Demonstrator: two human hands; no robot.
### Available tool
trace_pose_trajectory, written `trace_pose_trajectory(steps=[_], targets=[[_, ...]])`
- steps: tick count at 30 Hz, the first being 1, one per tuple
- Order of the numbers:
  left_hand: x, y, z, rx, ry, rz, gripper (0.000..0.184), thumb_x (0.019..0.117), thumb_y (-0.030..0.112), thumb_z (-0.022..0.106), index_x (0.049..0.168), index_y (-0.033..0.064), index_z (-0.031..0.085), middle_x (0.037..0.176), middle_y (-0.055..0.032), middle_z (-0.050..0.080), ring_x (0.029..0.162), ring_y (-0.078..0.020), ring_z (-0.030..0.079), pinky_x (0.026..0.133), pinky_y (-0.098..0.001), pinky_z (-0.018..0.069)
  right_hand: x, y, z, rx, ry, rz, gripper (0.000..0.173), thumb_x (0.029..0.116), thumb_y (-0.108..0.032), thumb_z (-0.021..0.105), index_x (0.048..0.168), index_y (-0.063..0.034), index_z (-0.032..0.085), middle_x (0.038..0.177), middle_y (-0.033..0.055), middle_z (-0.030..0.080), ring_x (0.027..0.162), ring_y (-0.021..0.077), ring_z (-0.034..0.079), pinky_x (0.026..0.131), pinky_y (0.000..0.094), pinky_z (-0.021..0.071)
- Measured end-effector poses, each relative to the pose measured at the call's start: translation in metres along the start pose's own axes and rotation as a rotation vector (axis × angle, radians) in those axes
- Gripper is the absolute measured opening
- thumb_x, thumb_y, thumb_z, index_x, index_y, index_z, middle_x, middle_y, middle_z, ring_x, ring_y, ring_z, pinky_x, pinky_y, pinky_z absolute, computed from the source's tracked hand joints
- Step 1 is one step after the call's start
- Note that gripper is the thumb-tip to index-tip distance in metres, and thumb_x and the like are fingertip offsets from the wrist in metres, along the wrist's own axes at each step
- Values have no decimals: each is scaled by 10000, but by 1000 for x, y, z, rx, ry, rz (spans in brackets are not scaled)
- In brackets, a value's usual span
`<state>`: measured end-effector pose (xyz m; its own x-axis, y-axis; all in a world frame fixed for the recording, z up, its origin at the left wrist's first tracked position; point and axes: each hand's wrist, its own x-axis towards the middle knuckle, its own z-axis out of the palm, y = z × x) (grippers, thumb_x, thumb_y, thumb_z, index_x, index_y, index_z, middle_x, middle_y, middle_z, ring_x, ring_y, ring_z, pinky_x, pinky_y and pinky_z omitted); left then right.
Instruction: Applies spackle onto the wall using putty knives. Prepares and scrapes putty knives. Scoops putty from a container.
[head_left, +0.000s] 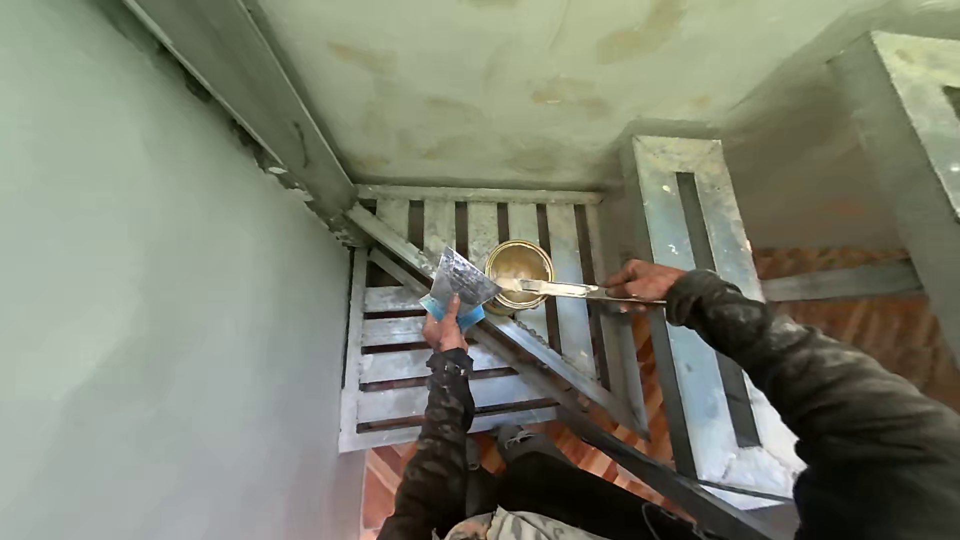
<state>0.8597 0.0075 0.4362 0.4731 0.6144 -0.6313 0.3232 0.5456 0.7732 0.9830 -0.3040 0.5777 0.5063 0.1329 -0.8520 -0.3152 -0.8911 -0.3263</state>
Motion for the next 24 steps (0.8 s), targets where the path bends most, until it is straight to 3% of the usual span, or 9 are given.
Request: trace_pose_trajectory(steps=[5,8,13,17,20,24], targets=[[15,16,-16,16,-200,-60,407,959,94,704,1326,-12,565,1156,-232,651,967,-318,678,778,-496,593,-52,12,32,177,79,74,255,1080,-181,515,1214,-46,686,721,23,648,471,39,479,449,201,407],[25,23,-24,14,-329,-93,381,1010,59,608,1370,-17,507,1158,-230,653,951,-299,700,771,-486,612,-77,20,47,247,129,116,306,1084,-224,514,1314,-83,658,780,21,667,507,53,493,477,226,419],[36,36,-27,101,-390,-115,408,979,-47,558,1378,-24,476,1149,-238,622,922,-285,672,760,-462,592,-104,28,71,337,204,94,315,1086,-223,511,1334,-88,651,801,29,685,492,63,505,461,230,431],[35,49,-16,323,-416,-25,411,934,-16,679,1325,-38,554,1167,-252,642,964,-309,681,806,-473,593,-123,31,87,392,259,44,322,1089,-203,495,1348,-88,647,804,28,693,478,63,508,447,229,431],[29,59,-3,557,-427,107,389,883,67,781,1229,-36,637,1135,-233,690,1014,-322,695,910,-500,566,-141,33,98,420,287,17,314,1092,-189,483,1335,-79,650,802,23,689,476,55,511,441,218,433],[16,71,17,793,-483,235,388,841,153,843,1143,-31,683,1068,-231,713,1002,-346,697,935,-539,536,-163,33,109,455,335,-9,325,1094,-176,481,1364,-81,634,811,22,694,476,52,525,439,213,447]])
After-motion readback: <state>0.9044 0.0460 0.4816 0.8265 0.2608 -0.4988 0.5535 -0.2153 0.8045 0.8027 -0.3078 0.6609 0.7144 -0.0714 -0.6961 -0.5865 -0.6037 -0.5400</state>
